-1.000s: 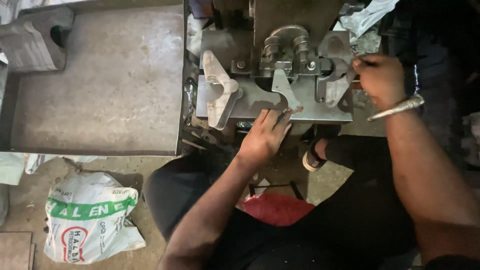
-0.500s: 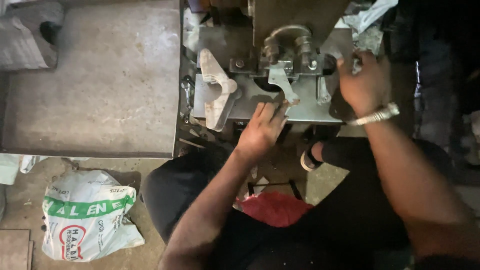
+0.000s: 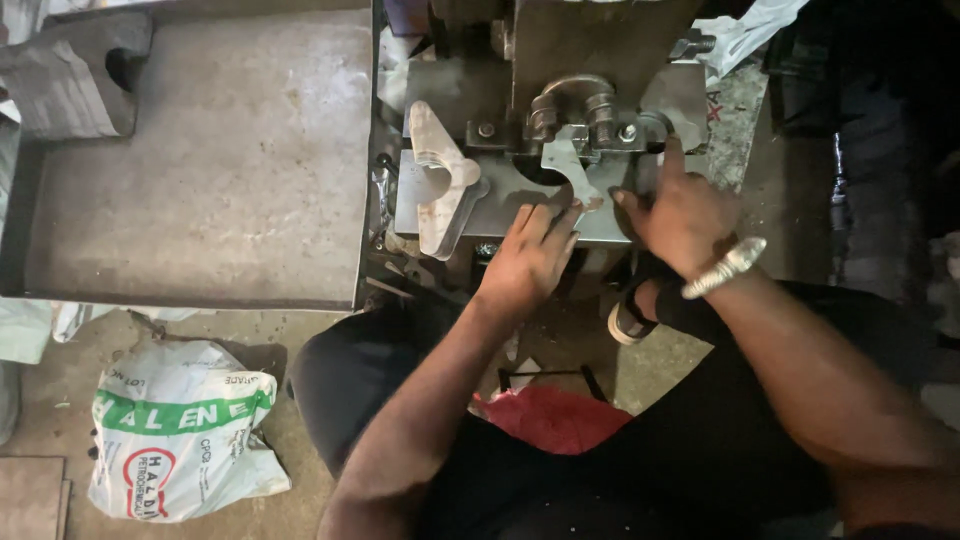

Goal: The user is using a manual or semi-automatic stamping machine to press and shape small metal industrial components.

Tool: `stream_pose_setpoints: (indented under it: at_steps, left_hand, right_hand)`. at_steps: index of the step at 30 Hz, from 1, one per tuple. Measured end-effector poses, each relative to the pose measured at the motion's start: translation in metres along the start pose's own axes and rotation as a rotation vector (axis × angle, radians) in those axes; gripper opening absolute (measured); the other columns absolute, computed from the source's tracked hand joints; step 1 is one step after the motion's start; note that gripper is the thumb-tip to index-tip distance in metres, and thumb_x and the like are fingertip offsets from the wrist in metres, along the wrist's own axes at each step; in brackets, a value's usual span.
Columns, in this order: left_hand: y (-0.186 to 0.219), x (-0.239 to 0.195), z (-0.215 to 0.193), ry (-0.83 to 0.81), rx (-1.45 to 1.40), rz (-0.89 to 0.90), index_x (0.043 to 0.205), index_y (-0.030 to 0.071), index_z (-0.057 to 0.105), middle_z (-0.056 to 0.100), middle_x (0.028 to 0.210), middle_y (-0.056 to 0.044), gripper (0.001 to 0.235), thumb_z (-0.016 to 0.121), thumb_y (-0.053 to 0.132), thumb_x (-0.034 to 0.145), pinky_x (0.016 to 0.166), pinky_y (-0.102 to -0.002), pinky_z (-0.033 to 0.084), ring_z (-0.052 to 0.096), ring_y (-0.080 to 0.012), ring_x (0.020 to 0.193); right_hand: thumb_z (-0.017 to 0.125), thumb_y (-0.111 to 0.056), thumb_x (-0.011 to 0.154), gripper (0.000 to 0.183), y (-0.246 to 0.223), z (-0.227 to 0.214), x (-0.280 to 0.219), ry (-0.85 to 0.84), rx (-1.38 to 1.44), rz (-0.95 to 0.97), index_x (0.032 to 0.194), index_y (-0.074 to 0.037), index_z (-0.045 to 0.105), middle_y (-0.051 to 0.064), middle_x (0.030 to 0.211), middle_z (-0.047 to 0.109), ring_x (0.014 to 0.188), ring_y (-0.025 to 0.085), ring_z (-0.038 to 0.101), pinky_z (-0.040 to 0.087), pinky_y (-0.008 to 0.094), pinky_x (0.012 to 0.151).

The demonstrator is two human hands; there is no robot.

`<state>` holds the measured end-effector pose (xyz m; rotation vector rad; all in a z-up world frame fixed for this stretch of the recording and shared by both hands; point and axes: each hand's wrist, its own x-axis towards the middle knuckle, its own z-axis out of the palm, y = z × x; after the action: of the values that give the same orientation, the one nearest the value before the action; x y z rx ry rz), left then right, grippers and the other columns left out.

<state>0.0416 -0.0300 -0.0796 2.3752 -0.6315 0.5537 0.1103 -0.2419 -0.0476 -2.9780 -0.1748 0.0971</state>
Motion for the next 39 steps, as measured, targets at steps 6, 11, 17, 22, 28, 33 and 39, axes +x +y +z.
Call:
stream_pose_setpoints:
  at_steps: [6, 11, 17, 22, 28, 33, 39]
  left_hand:
    - [0.011, -0.006, -0.010, 0.013, -0.053, -0.004, 0.132, 0.001, 0.060, 0.062, 0.116, -0.017, 0.040, 0.069, 0.011, 0.095, 0.099, -0.045, 0.052, 0.059, -0.0363, 0.108]
    - [0.028, -0.006, -0.057, -0.027, -0.249, -0.213, 0.125, 0.005, 0.059, 0.070, 0.104, -0.016, 0.030, 0.069, 0.016, 0.099, 0.095, -0.043, 0.059, 0.072, -0.0334, 0.101]
    - [-0.019, -0.002, -0.100, 0.102, -0.134, -0.379, 0.141, 0.003, 0.058, 0.073, 0.114, -0.023, 0.047, 0.064, 0.021, 0.097, 0.090, -0.044, 0.060, 0.073, -0.0369, 0.103]
    - [-0.063, -0.020, -0.069, -0.082, 0.177, -0.569, 0.133, -0.003, 0.060, 0.063, 0.131, -0.026, 0.040, 0.063, 0.019, 0.100, 0.108, -0.044, 0.050, 0.059, -0.0371, 0.125]
    - [-0.061, -0.030, -0.061, 0.014, 0.227, -0.424, 0.134, -0.007, 0.058, 0.061, 0.130, -0.025, 0.052, 0.066, 0.006, 0.084, 0.110, -0.048, 0.046, 0.055, -0.0408, 0.129]
    - [-0.043, -0.018, -0.074, 0.096, 0.177, -0.393, 0.135, -0.005, 0.061, 0.063, 0.130, -0.023, 0.043, 0.065, 0.005, 0.094, 0.108, -0.046, 0.049, 0.058, -0.0392, 0.125]
    - [-0.007, -0.001, -0.085, 0.040, -0.171, -0.244, 0.127, 0.001, 0.068, 0.066, 0.122, -0.017, 0.034, 0.071, 0.009, 0.095, 0.102, -0.043, 0.053, 0.064, -0.0358, 0.115]
  right_hand:
    - [0.076, -0.030, 0.078, 0.074, -0.032, -0.023, -0.042, 0.271, 0.018, -0.465, 0.146, -0.011, 0.052, 0.023, 0.115, 0.070, 0.097, 0.038, 0.070, 0.057, 0.045, 0.077]
    - [0.068, -0.017, 0.087, 0.040, -0.027, -0.021, -0.050, 0.396, 0.162, -0.860, 0.127, -0.015, 0.064, 0.015, 0.128, 0.071, 0.111, 0.030, 0.070, 0.056, 0.043, 0.092]
    - [0.057, -0.027, 0.107, 0.024, -0.037, 0.007, -0.023, -0.402, 0.695, -0.022, 0.113, -0.012, 0.075, 0.008, 0.090, 0.081, 0.069, 0.017, 0.074, 0.059, 0.031, 0.063]
    - [0.050, -0.026, 0.108, 0.028, -0.028, 0.053, 0.029, -0.502, 1.373, 0.233, 0.112, -0.004, 0.067, 0.007, 0.094, 0.077, 0.076, 0.019, 0.072, 0.044, 0.031, 0.053]
    - [0.050, -0.023, 0.107, 0.027, -0.043, 0.044, 0.026, -0.459, 1.523, 0.261, 0.108, -0.001, 0.066, 0.010, 0.093, 0.075, 0.087, 0.022, 0.075, 0.064, 0.037, 0.074]
    - [0.052, -0.024, 0.108, 0.027, -0.034, 0.056, 0.027, -0.491, 1.549, 0.235, 0.108, -0.002, 0.066, 0.009, 0.095, 0.075, 0.087, 0.021, 0.074, 0.063, 0.038, 0.077]
    - [0.064, -0.020, 0.103, 0.016, -0.021, 0.075, 0.030, -0.440, 1.684, 0.236, 0.108, -0.006, 0.068, 0.003, 0.098, 0.073, 0.087, 0.015, 0.072, 0.063, 0.034, 0.078]
